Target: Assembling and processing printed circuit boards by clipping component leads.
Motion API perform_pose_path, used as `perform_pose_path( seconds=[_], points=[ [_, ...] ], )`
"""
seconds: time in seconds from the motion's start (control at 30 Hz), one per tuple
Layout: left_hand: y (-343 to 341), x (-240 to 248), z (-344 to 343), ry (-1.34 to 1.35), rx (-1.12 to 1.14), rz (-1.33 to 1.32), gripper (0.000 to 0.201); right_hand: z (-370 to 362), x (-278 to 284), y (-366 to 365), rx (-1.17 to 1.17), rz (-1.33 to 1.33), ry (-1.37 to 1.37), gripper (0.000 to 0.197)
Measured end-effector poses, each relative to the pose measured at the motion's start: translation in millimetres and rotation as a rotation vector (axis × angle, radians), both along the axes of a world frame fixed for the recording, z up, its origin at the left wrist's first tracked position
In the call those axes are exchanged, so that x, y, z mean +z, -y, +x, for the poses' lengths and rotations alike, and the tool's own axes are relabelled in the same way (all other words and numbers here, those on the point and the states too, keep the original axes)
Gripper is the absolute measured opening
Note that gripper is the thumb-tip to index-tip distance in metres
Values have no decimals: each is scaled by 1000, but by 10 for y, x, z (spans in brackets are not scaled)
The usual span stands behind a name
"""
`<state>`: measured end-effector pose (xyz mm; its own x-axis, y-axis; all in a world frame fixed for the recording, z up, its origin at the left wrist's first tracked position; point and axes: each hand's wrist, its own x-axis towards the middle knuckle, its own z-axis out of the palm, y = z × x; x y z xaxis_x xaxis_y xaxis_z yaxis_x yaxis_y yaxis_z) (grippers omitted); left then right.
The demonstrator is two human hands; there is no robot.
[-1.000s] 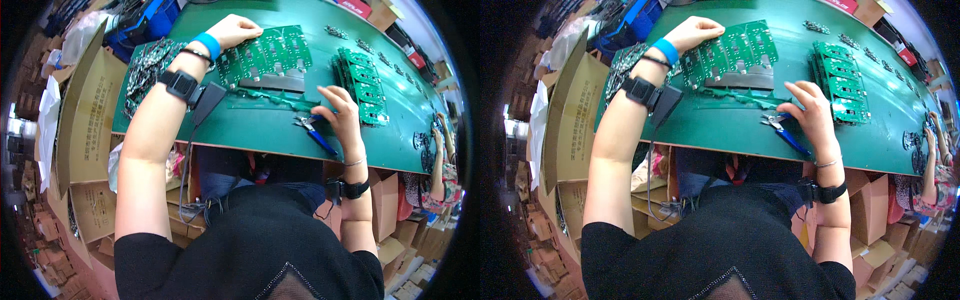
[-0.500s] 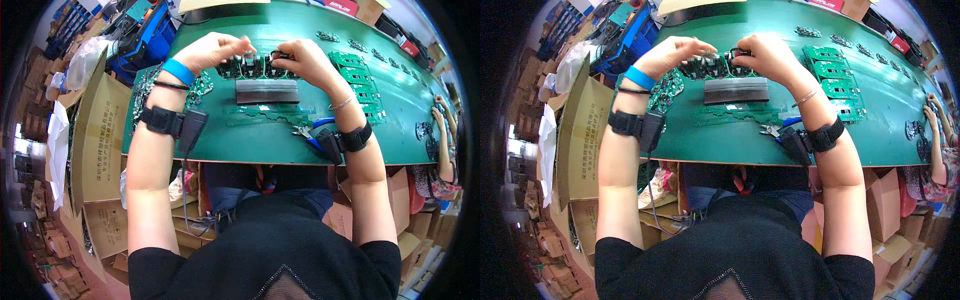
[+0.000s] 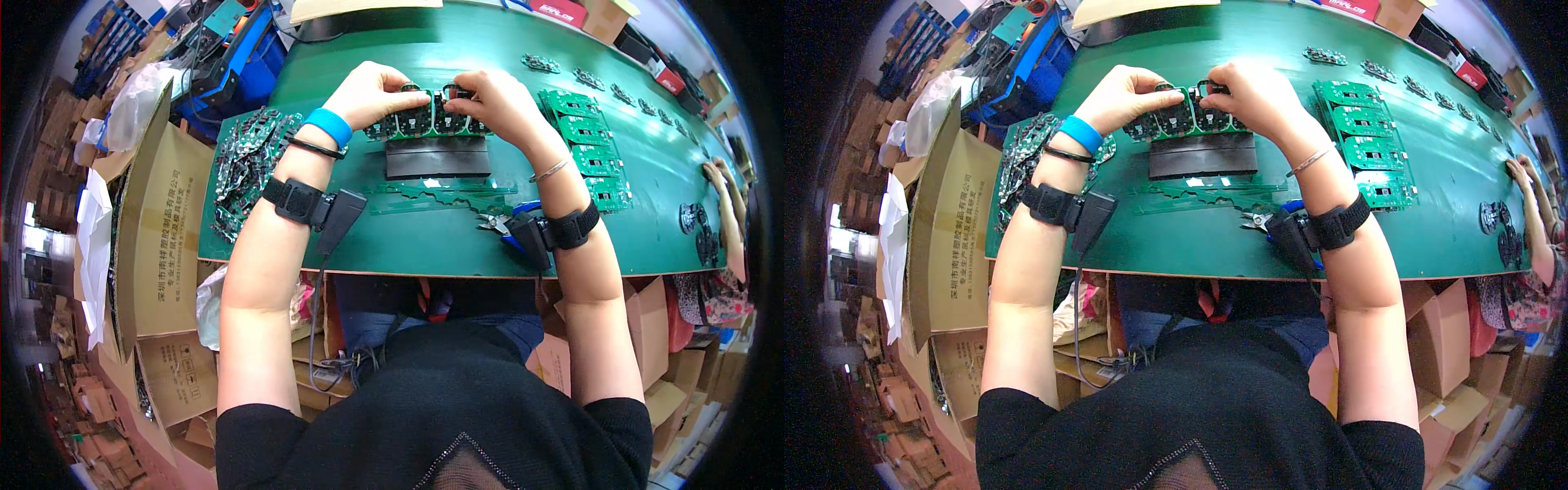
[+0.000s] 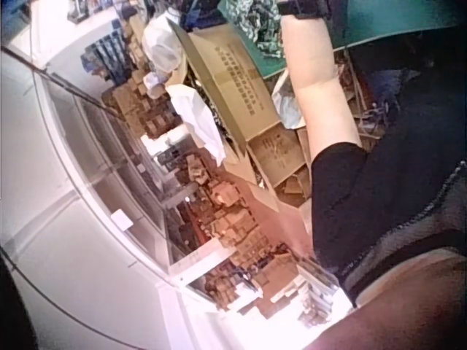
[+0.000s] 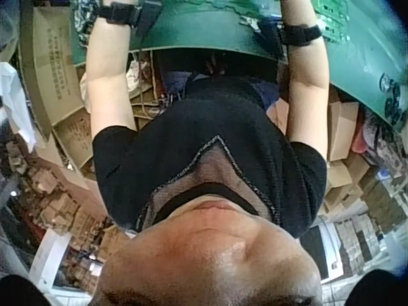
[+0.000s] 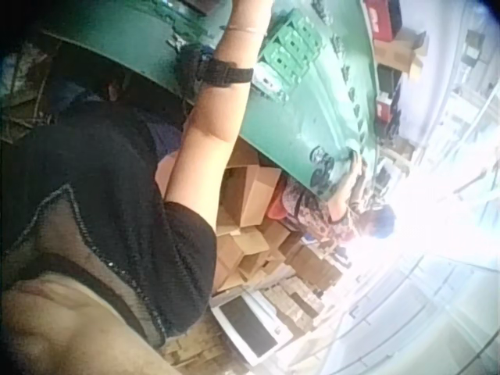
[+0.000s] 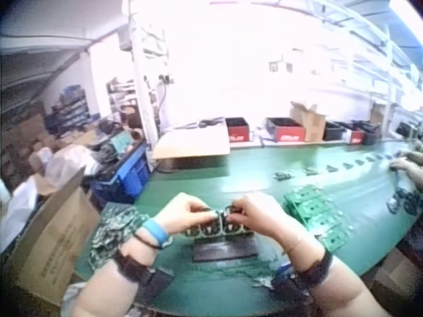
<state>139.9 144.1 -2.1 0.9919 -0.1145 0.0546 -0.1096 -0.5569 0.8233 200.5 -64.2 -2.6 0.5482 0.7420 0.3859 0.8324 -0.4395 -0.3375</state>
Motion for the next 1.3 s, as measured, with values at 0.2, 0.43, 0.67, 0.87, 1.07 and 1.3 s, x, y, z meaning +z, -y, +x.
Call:
perform_pose_path(
  seconds=[0.2, 0.43, 0.67, 0.87, 1.07, 1.3],
  points=[
    [15, -6, 41, 145, 74, 155, 35, -55, -91, -22, -204, 64, 192, 30],
    [-9, -62, 35, 165, 56, 74, 39, -34, -71, -41, -226, 13, 95, 29],
    [-232, -189, 524, -84, 138, 232, 40, 629, -296, -281, -141, -28, -54, 28],
    [-294, -230, 621, -256, 148, 197, 49, 923, -459, -373, -29, -243, -397, 42],
    [-201, -208, 519, -170, 88, 53, 33, 832, -426, -195, -5, 77, -525, 31],
    [-42, -170, 152, 317, 42, 101, 25, 333, -217, -61, -23, 283, -275, 28]
  ],
)
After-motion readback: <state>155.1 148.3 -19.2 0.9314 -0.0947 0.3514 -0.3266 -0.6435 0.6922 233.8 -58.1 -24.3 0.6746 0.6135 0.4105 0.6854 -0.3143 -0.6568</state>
